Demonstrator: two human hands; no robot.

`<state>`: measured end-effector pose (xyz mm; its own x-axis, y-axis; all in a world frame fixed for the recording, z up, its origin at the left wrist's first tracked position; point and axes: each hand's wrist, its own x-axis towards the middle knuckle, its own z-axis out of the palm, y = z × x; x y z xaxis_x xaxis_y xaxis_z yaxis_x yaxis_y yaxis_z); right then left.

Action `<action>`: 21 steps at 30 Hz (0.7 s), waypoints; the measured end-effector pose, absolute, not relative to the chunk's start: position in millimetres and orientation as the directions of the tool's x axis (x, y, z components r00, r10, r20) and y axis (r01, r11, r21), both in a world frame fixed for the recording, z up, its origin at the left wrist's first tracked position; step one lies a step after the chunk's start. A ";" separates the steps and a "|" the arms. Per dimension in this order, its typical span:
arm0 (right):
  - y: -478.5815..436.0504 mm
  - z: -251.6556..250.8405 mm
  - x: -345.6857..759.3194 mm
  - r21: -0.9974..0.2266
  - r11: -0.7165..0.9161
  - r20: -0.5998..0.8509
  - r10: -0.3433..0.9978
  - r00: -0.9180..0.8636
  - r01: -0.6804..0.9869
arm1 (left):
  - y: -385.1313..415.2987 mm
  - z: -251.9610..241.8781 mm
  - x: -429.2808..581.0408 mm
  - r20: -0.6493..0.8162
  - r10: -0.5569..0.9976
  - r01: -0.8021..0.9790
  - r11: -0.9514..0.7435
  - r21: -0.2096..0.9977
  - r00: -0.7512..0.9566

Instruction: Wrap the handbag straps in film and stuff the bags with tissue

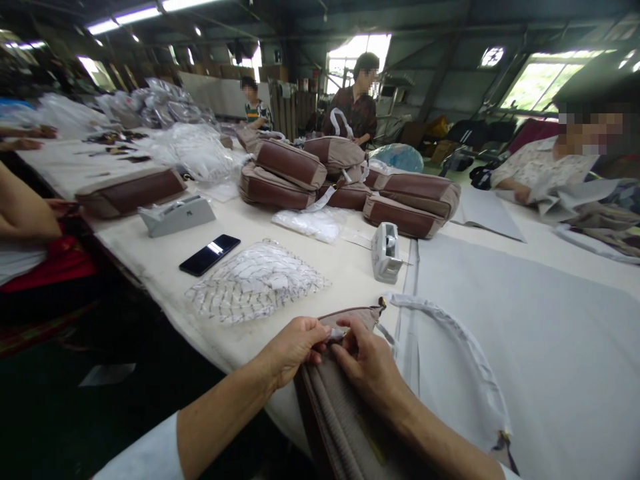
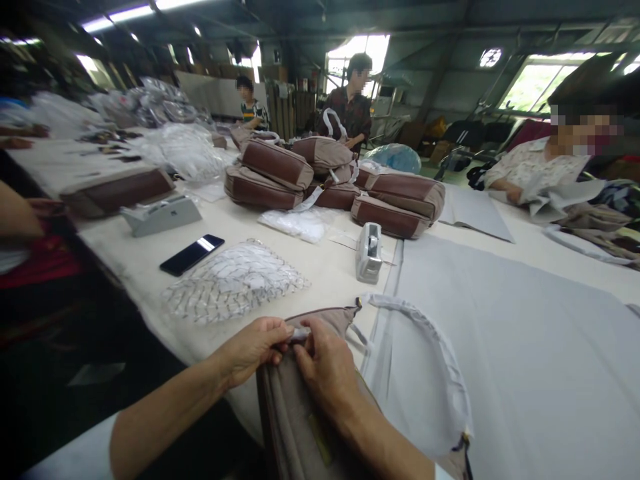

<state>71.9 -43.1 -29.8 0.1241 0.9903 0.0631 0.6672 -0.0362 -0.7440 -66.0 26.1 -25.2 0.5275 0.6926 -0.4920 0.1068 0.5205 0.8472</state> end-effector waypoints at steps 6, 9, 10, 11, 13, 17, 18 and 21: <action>-39.5 -29.9 75.3 -0.609 0.155 0.253 0.968 0.005 0.778 | 30.2 -30.0 -63.5 -0.486 0.674 0.114 0.517 0.848 0.556; -42.7 -46.5 75.2 -0.388 0.277 0.376 0.918 -0.124 0.879 | 23.3 -28.1 -62.4 -0.473 0.710 0.147 0.471 0.870 0.521; -40.6 -54.8 76.1 -0.309 0.321 0.435 0.885 -0.167 0.896 | 20.1 -26.5 -63.3 -0.466 0.732 0.170 0.444 0.879 0.497; -33.0 -63.8 77.3 -0.255 0.381 0.487 0.844 -0.223 0.889 | 18.7 -25.1 -65.0 -0.463 0.745 0.209 0.415 0.885 0.480; 5.4 -78.9 73.9 -0.208 0.381 0.528 0.819 -0.224 0.901 | 26.1 -23.2 -72.9 -0.413 0.804 0.283 0.315 0.906 0.427; 120.5 -64.1 14.7 -0.173 0.593 0.642 0.673 -0.367 0.786 | 64.7 -11.6 -117.2 -0.092 0.957 0.482 -0.054 0.875 0.274; 138.4 -53.5 -3.9 -0.158 0.633 0.655 0.642 -0.399 0.758 | 70.8 -7.1 -129.7 -0.032 0.970 0.528 -0.103 0.843 0.240; 151.1 -31.8 -32.0 -0.120 0.691 0.660 0.592 -0.462 0.713 | 74.1 2.2 -150.8 0.103 0.966 0.643 -0.236 0.729 0.237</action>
